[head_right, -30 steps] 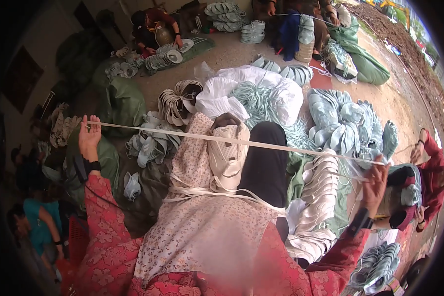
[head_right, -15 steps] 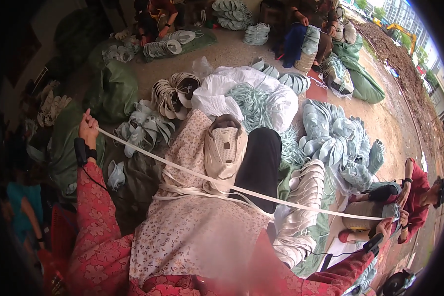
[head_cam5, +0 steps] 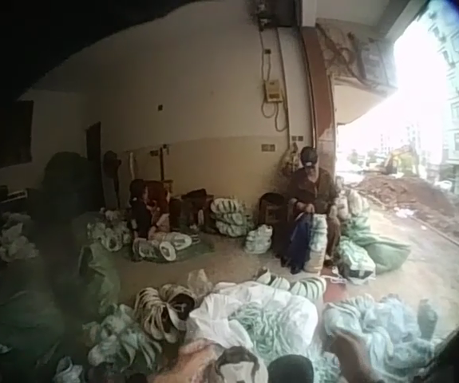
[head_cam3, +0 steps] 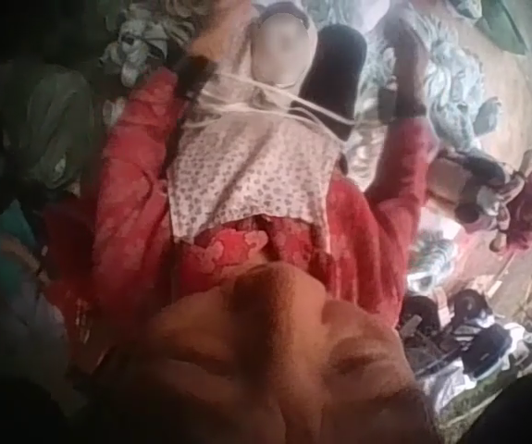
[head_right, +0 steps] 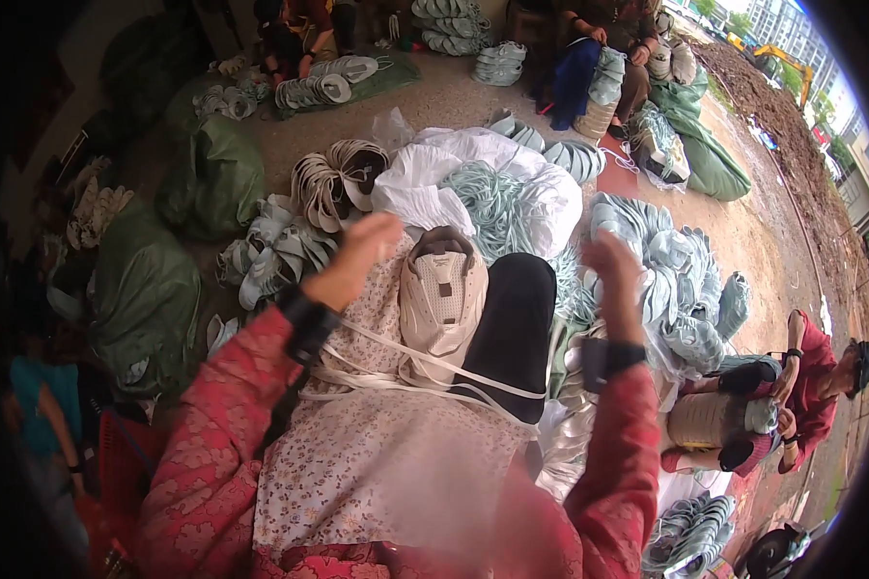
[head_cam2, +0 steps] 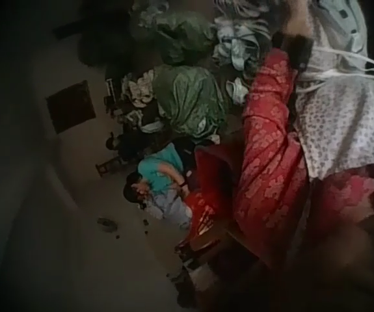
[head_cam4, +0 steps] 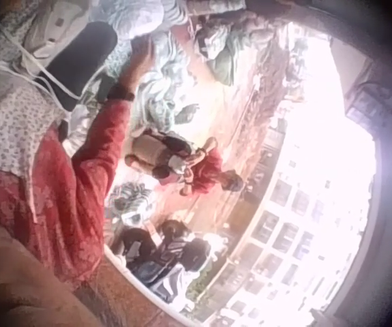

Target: Lacing a white athletic shoe in a manufacturing or assembly setting.

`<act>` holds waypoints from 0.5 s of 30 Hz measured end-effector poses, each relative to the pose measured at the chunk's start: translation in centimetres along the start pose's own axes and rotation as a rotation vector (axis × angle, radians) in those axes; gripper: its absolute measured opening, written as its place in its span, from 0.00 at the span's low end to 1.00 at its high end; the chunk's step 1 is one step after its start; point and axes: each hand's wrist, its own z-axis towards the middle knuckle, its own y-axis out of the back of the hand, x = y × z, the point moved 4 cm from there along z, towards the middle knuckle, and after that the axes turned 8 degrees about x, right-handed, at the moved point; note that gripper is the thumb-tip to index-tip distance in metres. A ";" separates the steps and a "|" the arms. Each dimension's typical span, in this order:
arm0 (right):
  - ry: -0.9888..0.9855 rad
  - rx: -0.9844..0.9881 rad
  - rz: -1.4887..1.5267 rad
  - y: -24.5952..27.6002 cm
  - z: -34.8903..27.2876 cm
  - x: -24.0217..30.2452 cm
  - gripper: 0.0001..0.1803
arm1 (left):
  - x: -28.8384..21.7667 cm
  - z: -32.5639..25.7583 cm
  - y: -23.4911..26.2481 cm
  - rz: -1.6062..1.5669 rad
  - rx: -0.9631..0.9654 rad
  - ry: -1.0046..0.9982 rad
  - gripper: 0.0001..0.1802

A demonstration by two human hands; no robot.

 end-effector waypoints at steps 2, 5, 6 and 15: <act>-0.361 -0.098 0.337 -10.4 2.7 -1.6 0.20 | 1.9 0.1 -3.8 -0.014 -0.059 -0.048 0.23; -0.521 0.074 0.214 -17.9 4.1 -4.0 0.21 | 4.1 1.7 -5.4 0.362 -0.238 -0.237 0.30; -0.326 0.128 -0.063 -18.3 3.9 -4.6 0.27 | 3.5 1.7 -6.7 0.412 -0.173 -0.181 0.28; -0.131 0.002 -0.795 -23.4 0.1 0.6 0.26 | 5.2 4.3 -4.8 0.044 0.007 -0.247 0.22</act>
